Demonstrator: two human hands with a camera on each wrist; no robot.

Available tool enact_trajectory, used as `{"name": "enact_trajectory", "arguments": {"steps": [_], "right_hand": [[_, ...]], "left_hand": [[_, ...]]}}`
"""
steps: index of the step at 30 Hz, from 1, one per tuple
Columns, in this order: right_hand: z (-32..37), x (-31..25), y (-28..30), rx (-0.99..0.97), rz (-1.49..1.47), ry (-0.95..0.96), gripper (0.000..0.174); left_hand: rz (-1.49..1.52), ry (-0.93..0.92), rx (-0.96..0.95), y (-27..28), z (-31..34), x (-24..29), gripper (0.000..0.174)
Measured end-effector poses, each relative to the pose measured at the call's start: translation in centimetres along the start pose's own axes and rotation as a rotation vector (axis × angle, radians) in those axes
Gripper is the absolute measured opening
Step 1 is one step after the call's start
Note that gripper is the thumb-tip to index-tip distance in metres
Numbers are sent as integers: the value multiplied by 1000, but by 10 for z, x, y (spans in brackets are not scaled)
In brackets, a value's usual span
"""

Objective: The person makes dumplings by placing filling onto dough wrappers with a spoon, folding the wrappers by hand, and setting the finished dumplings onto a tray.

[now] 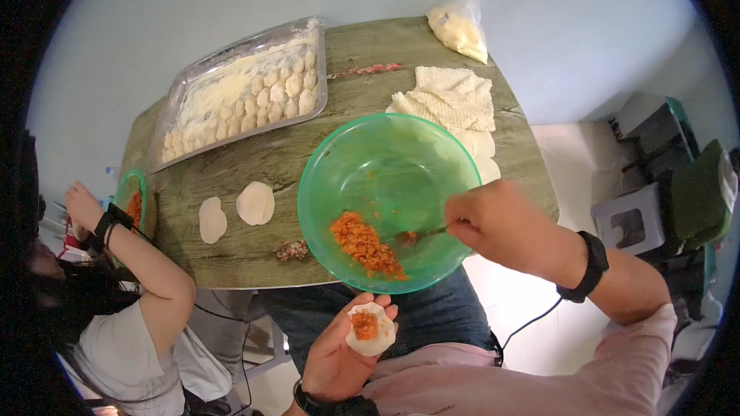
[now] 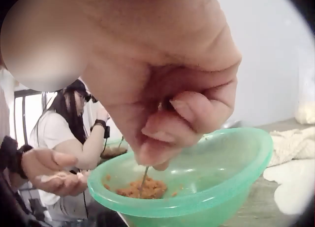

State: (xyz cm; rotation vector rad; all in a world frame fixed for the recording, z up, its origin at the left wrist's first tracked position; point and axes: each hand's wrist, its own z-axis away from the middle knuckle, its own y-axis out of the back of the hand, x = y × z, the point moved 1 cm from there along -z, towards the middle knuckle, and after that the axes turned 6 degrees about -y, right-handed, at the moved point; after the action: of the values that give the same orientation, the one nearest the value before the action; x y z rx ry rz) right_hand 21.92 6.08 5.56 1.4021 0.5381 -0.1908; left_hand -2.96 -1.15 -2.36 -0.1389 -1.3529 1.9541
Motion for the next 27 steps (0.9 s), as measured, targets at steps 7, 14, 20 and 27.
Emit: {"name": "enact_trajectory", "arguments": {"steps": [7,14,20,27], "right_hand": [[17,3,-2,-43,-251,-70,3],[37,-4,24,130,-293,64,8],[34,11,3,113,-293,141,13],[34,15,19,357,-204,100,15]], "left_hand": [[-14,9,28,-11,-1,-2,43],[-2,38,33,-13,-7,-8,41],[-22,27,35,-12,-9,-11,40],[-38,12,42,-17,-9,-12,40]]}}
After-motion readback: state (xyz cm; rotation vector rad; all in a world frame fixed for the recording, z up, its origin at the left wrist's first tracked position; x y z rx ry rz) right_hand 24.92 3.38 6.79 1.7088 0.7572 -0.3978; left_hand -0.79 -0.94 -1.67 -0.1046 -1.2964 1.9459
